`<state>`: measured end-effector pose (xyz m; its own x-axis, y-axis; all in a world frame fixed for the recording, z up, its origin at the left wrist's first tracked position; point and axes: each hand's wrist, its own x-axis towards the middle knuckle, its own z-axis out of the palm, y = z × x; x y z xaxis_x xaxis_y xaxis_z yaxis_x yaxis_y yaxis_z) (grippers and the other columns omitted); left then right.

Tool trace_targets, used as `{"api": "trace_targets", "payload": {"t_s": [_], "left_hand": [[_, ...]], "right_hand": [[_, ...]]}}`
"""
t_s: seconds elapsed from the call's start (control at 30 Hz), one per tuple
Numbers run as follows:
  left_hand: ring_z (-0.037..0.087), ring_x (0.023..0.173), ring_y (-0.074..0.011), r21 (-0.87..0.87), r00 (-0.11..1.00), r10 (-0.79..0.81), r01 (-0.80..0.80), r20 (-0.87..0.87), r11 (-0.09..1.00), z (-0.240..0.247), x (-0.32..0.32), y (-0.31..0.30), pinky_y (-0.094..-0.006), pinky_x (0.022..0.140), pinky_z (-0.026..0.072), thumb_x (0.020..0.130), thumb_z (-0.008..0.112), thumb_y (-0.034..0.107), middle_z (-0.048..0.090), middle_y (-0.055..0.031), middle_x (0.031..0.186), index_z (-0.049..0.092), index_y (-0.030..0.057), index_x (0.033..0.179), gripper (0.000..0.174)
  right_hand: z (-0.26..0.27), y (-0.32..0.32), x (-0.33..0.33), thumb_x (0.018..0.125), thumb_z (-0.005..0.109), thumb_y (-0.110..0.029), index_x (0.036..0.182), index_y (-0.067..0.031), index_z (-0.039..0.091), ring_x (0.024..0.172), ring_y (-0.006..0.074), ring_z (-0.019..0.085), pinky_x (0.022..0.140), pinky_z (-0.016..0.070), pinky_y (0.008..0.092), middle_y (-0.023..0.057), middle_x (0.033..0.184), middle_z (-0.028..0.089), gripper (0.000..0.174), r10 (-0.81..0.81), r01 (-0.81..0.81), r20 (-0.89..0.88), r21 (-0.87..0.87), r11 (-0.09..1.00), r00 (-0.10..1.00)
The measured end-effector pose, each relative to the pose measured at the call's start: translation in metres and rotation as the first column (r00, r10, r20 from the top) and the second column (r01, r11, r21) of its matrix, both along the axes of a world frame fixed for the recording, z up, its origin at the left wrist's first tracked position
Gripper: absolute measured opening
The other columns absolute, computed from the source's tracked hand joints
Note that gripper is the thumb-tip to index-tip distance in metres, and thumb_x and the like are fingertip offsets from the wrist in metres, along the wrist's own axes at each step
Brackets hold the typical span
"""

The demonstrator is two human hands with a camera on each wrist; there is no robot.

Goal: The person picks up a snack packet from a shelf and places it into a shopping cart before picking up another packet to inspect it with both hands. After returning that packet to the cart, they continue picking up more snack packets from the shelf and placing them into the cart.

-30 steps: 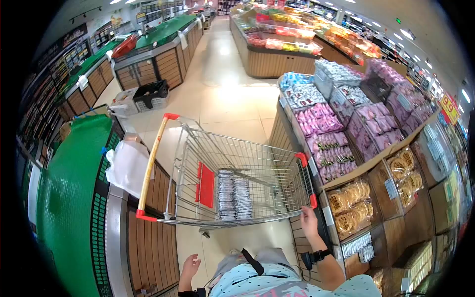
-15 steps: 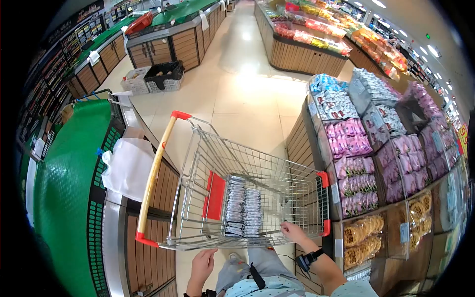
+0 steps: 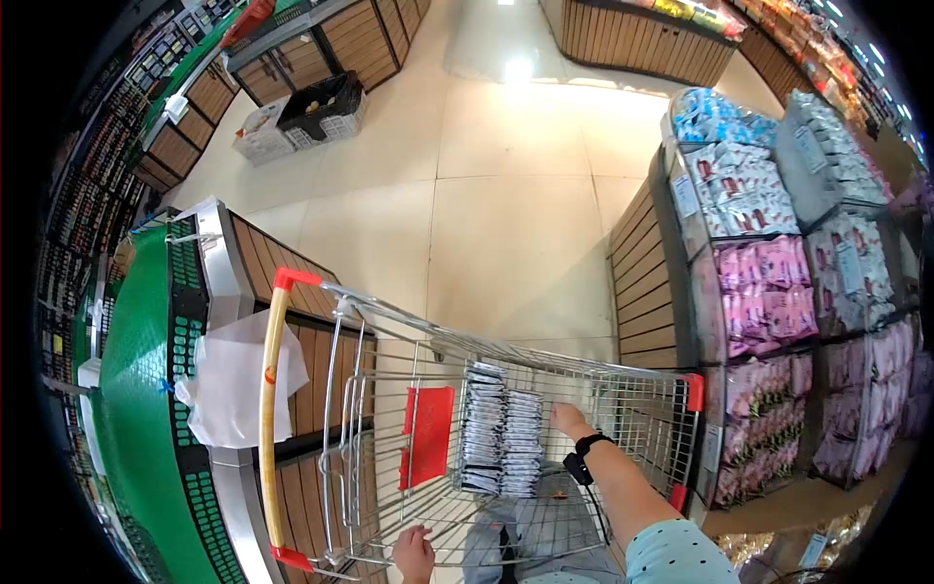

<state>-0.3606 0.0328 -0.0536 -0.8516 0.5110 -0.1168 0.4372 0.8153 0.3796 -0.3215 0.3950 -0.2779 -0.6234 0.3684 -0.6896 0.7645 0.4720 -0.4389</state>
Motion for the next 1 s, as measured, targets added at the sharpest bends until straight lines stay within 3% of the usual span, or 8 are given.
{"api": "trace_targets", "payload": {"t_s": [0.1, 0.2, 0.3, 0.33, 0.57, 0.83, 0.97, 1.0], "left_hand": [[0.051, 0.069, -0.0238, -0.213, 0.998, -0.004, 0.017, 0.061, 0.977, 0.006, 0.001, 0.002, -0.0335, 0.057, 0.0411, 0.069, 0.047, 0.009, 0.052, -0.0091, 0.08, 0.051, 0.0105, 0.089, 0.021], [0.048, 0.064, -0.0284, -0.163, 0.994, 0.047, -0.031, 0.098, 0.986, 0.018, -0.007, 0.02, -0.0384, 0.055, 0.0393, 0.064, 0.047, 0.005, 0.05, -0.0102, 0.072, 0.053, 0.0123, 0.081, 0.019], [0.048, 0.061, -0.0283, -0.181, 0.994, 0.043, -0.024, 0.103, 0.983, 0.02, -0.009, 0.022, -0.0375, 0.053, 0.0394, 0.065, 0.047, 0.006, 0.05, -0.0097, 0.069, 0.053, 0.0121, 0.079, 0.016], [0.048, 0.061, -0.0282, -0.2, 0.993, 0.048, -0.026, 0.107, 0.979, 0.014, -0.005, 0.016, -0.0372, 0.053, 0.0395, 0.065, 0.047, 0.006, 0.05, -0.0095, 0.069, 0.053, 0.012, 0.078, 0.016], [0.049, 0.064, -0.0266, -0.165, 0.993, 0.052, -0.034, 0.106, 0.986, 0.01, -0.002, 0.011, -0.0352, 0.054, 0.0403, 0.064, 0.046, 0.003, 0.051, -0.0085, 0.071, 0.053, 0.01, 0.076, 0.015], [0.049, 0.064, -0.0292, -0.084, 0.99, 0.048, -0.037, 0.134, 0.996, 0.019, -0.005, 0.013, -0.0363, 0.054, 0.0398, 0.064, 0.045, 0.001, 0.052, -0.0099, 0.07, 0.052, 0.0087, 0.079, 0.018], [0.049, 0.076, -0.0278, -0.135, 0.962, 0.082, -0.048, 0.262, 0.99, 0.025, -0.002, 0.008, -0.0355, 0.065, 0.0392, 0.069, 0.046, 0.006, 0.052, -0.0118, 0.081, 0.051, 0.0059, 0.087, 0.018], [0.051, 0.06, -0.0209, -0.065, 1.0, 0.006, -0.005, 0.015, 0.998, 0.008, -0.002, 0.001, -0.0299, 0.05, 0.041, 0.057, 0.05, 0.003, 0.052, -0.0032, 0.068, 0.053, 0.0124, 0.069, 0.016]], "right_hand": [[-0.026, 0.005, -0.029, 0.071, 0.045, -0.016, 0.076, -0.0034, 0.047, 0.069, 0.0311, 0.05, 0.058, 0.0401, 0.0398, 0.0146, 0.074, 0.052, 0.014, 0.077, -0.075, -0.034, 0.077, 0.994, 0.996], [-0.049, 0.005, -0.048, 0.071, 0.045, -0.014, 0.08, -0.0021, 0.046, 0.07, 0.0323, 0.05, 0.059, 0.0412, 0.0408, 0.0169, 0.075, 0.052, 0.015, 0.094, -0.084, -0.049, 0.189, 0.978, 0.994], [-0.062, 0.005, -0.056, 0.071, 0.046, -0.014, 0.082, -0.0017, 0.046, 0.07, 0.0321, 0.051, 0.06, 0.0424, 0.0402, 0.0173, 0.078, 0.052, 0.016, 0.062, -0.071, 0.104, 0.082, 0.994, 0.993], [-0.07, 0.002, -0.055, 0.073, 0.041, -0.006, 0.091, -0.0007, 0.047, 0.07, 0.0306, 0.053, 0.058, 0.0441, 0.0391, 0.0172, 0.076, 0.053, 0.019, 0.103, -0.109, 0.046, 0.164, 0.98, 0.994], [-0.088, -0.008, -0.054, 0.068, 0.044, -0.004, 0.088, -0.0007, 0.046, 0.072, 0.0312, 0.053, 0.062, 0.0445, 0.0369, 0.017, 0.076, 0.052, 0.02, 0.046, -0.032, -0.061, 0.21, 0.977, 0.997], [-0.047, -0.015, -0.054, 0.066, 0.042, -0.001, 0.081, -0.0037, 0.045, 0.07, 0.0336, 0.048, 0.061, 0.0393, 0.0396, 0.0171, 0.072, 0.049, 0.016, -0.013, 0.118, -0.318, 0.313, 0.943, 0.948], [-0.017, -0.026, -0.047, 0.063, 0.05, -0.002, 0.082, -0.0035, 0.045, 0.073, 0.0328, 0.048, 0.064, 0.0397, 0.0389, 0.0141, 0.074, 0.049, 0.019, -0.098, 0.214, -0.407, 0.251, 0.944, 0.908], [-0.009, -0.031, -0.043, 0.063, 0.05, -0.002, 0.081, -0.0041, 0.045, 0.073, 0.0324, 0.048, 0.064, 0.0394, 0.0387, 0.0141, 0.075, 0.049, 0.019, -0.165, 0.26, -0.412, 0.186, 0.948, 0.896]]}}
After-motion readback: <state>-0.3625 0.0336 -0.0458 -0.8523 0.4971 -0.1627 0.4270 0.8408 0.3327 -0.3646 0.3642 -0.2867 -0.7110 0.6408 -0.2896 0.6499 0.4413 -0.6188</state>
